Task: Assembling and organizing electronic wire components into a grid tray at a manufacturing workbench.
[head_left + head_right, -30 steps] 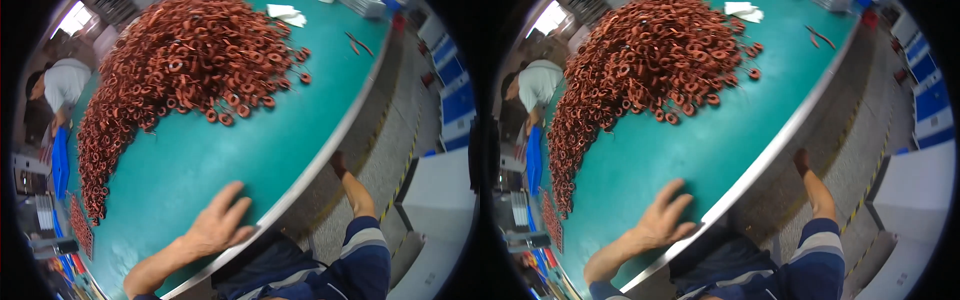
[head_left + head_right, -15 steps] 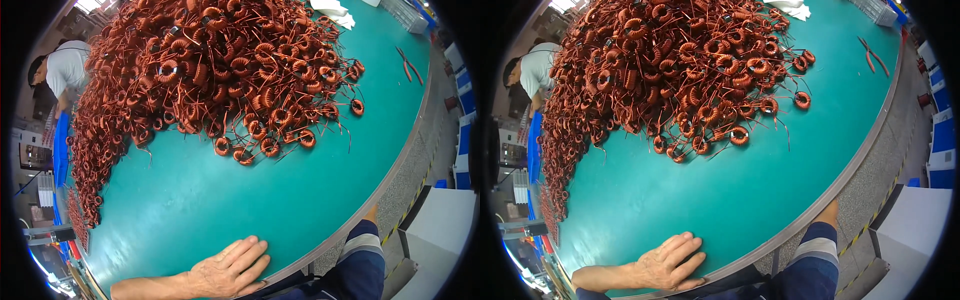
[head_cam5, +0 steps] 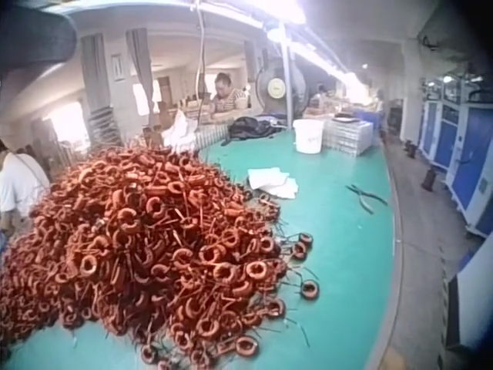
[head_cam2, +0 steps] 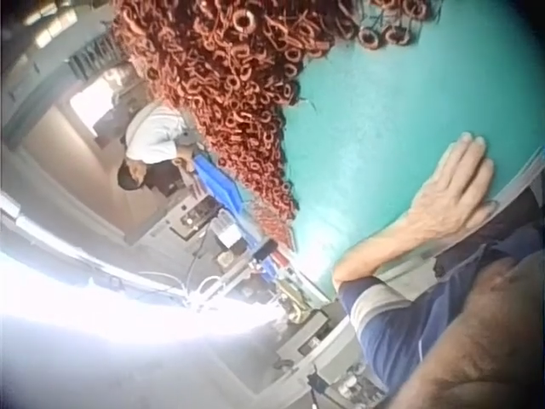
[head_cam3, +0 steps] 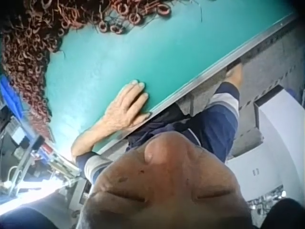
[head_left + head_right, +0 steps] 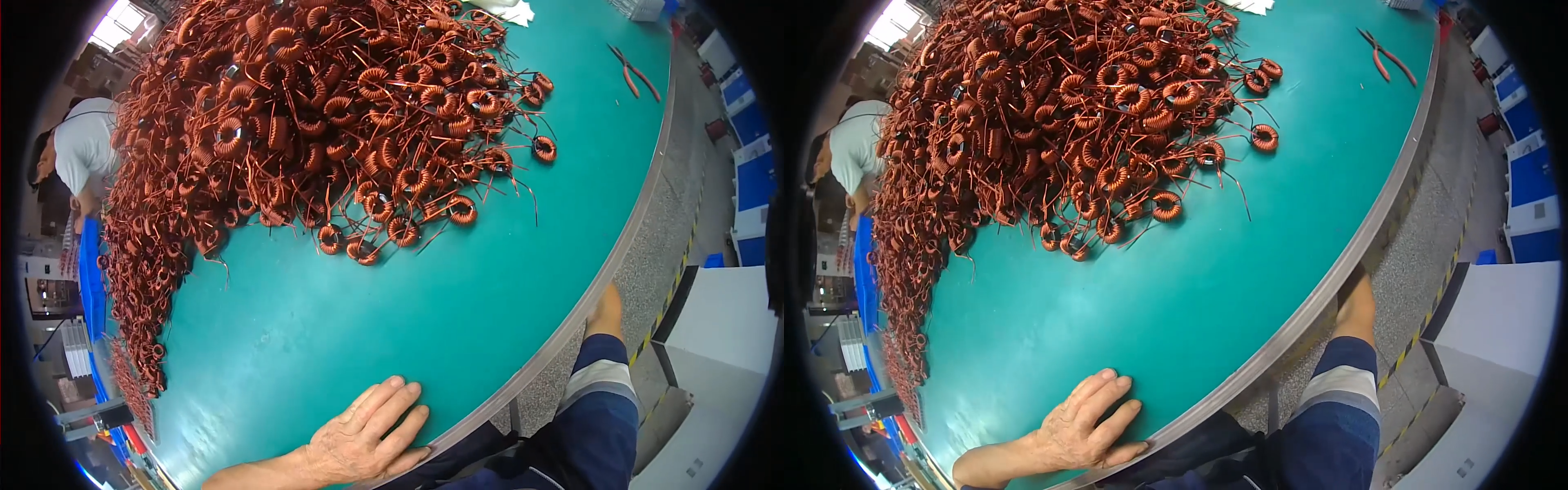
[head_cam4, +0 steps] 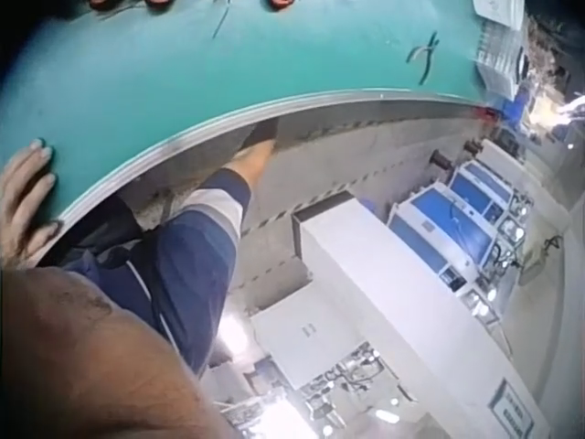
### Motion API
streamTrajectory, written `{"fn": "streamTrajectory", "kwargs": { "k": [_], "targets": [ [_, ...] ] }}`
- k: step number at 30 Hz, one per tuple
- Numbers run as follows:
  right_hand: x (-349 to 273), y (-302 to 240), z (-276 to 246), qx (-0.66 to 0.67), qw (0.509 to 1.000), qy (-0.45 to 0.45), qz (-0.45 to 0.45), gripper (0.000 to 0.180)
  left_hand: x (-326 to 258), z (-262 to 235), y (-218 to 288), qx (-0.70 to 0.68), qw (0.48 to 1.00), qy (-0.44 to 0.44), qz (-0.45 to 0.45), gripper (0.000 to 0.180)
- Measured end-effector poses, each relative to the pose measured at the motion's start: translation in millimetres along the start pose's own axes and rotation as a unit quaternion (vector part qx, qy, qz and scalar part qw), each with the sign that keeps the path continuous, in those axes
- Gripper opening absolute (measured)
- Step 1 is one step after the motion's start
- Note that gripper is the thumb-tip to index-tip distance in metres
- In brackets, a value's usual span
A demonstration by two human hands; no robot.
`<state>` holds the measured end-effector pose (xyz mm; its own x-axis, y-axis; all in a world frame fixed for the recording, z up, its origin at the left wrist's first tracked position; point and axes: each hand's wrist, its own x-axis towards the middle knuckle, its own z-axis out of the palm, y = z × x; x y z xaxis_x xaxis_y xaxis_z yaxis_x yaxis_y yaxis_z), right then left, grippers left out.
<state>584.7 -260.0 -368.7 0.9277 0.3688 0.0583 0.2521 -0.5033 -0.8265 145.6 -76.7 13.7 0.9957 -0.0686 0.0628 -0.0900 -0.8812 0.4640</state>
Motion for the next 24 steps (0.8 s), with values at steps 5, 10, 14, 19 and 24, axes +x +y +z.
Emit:
{"fn": "streamTrajectory", "kwargs": {
  "k": [5,10,14,19,24],
  "targets": [
    [13,-1,0,-0.003,1.0,0.006,-0.028,0.041,1,-4,-1,-0.019,1.0,0.009,-0.001,0.055],
    [25,-2,1,-0.006,0.998,0.01,-0.056,0.042,1,-4,-2,-0.023,1.0,0.008,-0.011,0.05],
    [28,2,-12,-0.016,0.997,0.016,-0.068,0.042,4,-4,-1,-0.026,1.0,0.01,-0.007,0.049],
    [28,13,-23,-0.022,0.997,0.033,-0.073,0.043,3,-5,-1,-0.006,1.0,-0.005,-0.023,0.052],
    [35,109,-129,-0.066,0.988,0.095,-0.103,0.044,0,-9,6,-0.022,0.999,0.029,0.001,0.055]
  ]
}}
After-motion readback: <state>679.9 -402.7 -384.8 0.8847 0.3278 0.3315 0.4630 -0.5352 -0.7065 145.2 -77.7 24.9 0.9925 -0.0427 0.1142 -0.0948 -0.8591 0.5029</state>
